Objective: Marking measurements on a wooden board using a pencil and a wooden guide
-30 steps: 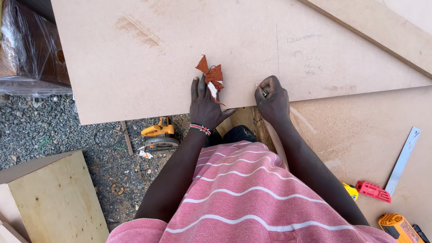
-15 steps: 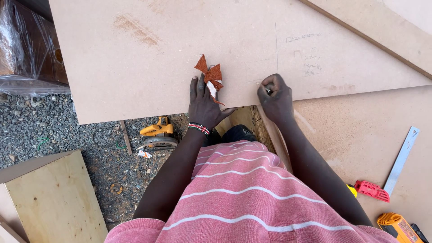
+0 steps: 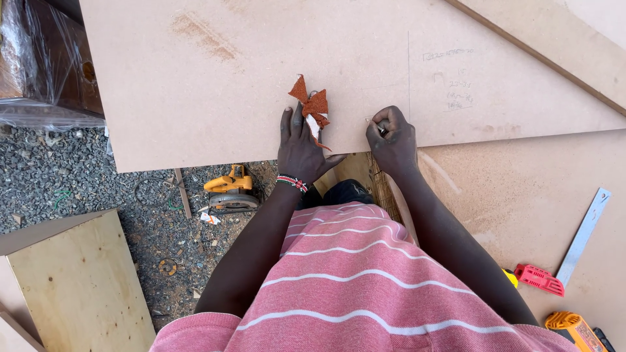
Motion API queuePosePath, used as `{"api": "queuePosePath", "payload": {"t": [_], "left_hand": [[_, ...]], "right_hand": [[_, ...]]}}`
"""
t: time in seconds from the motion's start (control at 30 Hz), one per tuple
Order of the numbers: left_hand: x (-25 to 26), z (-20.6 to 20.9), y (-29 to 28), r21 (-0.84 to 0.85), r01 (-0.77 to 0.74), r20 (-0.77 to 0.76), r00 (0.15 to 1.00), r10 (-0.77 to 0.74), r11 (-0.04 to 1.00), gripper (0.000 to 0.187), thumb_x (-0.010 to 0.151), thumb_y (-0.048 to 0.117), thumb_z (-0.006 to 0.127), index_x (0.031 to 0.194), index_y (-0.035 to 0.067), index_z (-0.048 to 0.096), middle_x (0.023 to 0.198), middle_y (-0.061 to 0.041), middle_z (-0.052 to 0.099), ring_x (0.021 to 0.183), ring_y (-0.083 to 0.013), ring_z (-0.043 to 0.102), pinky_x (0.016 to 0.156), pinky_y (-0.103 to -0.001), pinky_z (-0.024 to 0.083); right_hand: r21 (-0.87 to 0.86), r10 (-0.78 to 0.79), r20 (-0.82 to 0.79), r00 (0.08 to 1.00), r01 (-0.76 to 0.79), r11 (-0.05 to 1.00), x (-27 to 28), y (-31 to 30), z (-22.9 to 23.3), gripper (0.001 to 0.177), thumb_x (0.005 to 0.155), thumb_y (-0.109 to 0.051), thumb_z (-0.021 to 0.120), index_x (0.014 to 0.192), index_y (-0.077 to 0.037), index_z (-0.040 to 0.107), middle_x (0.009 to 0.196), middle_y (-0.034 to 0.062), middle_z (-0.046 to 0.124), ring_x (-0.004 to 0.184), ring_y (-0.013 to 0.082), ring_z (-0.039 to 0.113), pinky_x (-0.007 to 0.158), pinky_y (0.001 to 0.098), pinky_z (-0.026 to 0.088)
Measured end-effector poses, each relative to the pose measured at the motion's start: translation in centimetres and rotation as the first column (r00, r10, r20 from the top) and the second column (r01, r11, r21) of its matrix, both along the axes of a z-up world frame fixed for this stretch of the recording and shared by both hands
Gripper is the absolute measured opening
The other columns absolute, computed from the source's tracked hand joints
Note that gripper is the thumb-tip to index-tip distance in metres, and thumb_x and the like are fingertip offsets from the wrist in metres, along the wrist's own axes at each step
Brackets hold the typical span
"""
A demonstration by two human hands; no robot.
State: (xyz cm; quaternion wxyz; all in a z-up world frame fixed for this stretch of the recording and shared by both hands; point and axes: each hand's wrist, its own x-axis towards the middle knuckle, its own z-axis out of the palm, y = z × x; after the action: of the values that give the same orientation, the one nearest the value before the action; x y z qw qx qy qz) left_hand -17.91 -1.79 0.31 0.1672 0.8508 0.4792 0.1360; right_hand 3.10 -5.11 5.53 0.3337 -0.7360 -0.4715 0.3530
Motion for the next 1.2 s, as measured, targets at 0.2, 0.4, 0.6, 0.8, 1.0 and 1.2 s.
{"api": "queuePosePath", "payload": {"t": [0.2,0.4,0.6,0.8,1.0,1.2], "left_hand": [[-0.1,-0.9,0.0,-0.022,-0.008,-0.011,1.0,0.008,1.0,0.112,0.08,0.083,0.065,0.149,-0.004,0.049,0.155,-0.023,0.05,0.156,-0.0373,0.025,0.132,-0.058,0.007],[-0.1,-0.7,-0.1,-0.01,0.003,-0.022,1.0,-0.003,1.0,0.11,0.082,0.082,0.064,0.145,-0.007,0.053,0.152,-0.027,0.052,0.155,-0.0382,0.025,0.131,-0.058,0.007],[-0.2,0.0,0.0,-0.033,0.02,-0.048,0.999,-0.022,0.999,0.109,0.082,0.082,0.063,0.147,-0.005,0.051,0.153,-0.026,0.051,0.156,-0.0389,0.022,0.131,-0.059,0.007],[-0.1,-0.1,0.0,-0.041,0.013,-0.038,0.999,-0.014,0.999,0.111,0.081,0.083,0.063,0.146,-0.006,0.052,0.152,-0.026,0.052,0.155,-0.0383,0.024,0.131,-0.058,0.007],[0.0,0.0,0.0,-0.017,0.0,0.007,1.0,0.0,1.0,0.111,0.081,0.081,0.066,0.148,-0.005,0.05,0.154,-0.024,0.05,0.155,-0.0383,0.025,0.131,-0.058,0.009],[0.0,-0.9,-0.2,-0.022,0.002,0.0,1.0,-0.002,1.0,0.11,0.081,0.083,0.064,0.146,-0.006,0.052,0.154,-0.025,0.051,0.155,-0.0376,0.024,0.131,-0.058,0.008]], "right_hand": [[0.007,0.023,0.012,1.0,-0.023,1.0,0.2,-0.1,-0.3,0.006,0.098,-0.005,0.062,0.097,-0.011,0.06,0.055,0.0061,0.057,0.05,0.0156,0.053,0.054,0.0284,0.042],[0.014,0.044,-0.017,0.999,-0.044,0.999,0.0,-0.2,-0.1,0.007,0.096,-0.004,0.062,0.095,-0.011,0.06,0.053,0.0041,0.052,0.05,0.0131,0.051,0.053,0.0274,0.04],[0.021,-0.016,-0.074,0.997,0.018,1.0,0.2,-0.4,0.7,0.004,0.1,-0.007,0.061,0.098,-0.01,0.06,0.057,0.0041,0.059,0.055,0.0122,0.058,0.057,0.0251,0.045],[0.016,-0.025,-0.089,0.996,0.026,1.0,0.5,-0.4,0.9,0.004,0.1,-0.006,0.06,0.1,-0.01,0.059,0.057,0.0059,0.06,0.055,0.0133,0.057,0.056,0.0265,0.045],[0.028,0.027,-0.027,0.999,-0.026,0.999,0.7,-0.4,0.2,0.004,0.1,-0.008,0.063,0.1,-0.01,0.06,0.058,0.0069,0.062,0.055,0.0162,0.059,0.057,0.0276,0.046],[0.024,0.03,-0.024,0.999,-0.03,0.999,0.2,-0.3,0.2,0.003,0.101,-0.006,0.063,0.101,-0.009,0.062,0.059,0.008,0.062,0.056,0.0139,0.057,0.057,0.0258,0.045]]}}
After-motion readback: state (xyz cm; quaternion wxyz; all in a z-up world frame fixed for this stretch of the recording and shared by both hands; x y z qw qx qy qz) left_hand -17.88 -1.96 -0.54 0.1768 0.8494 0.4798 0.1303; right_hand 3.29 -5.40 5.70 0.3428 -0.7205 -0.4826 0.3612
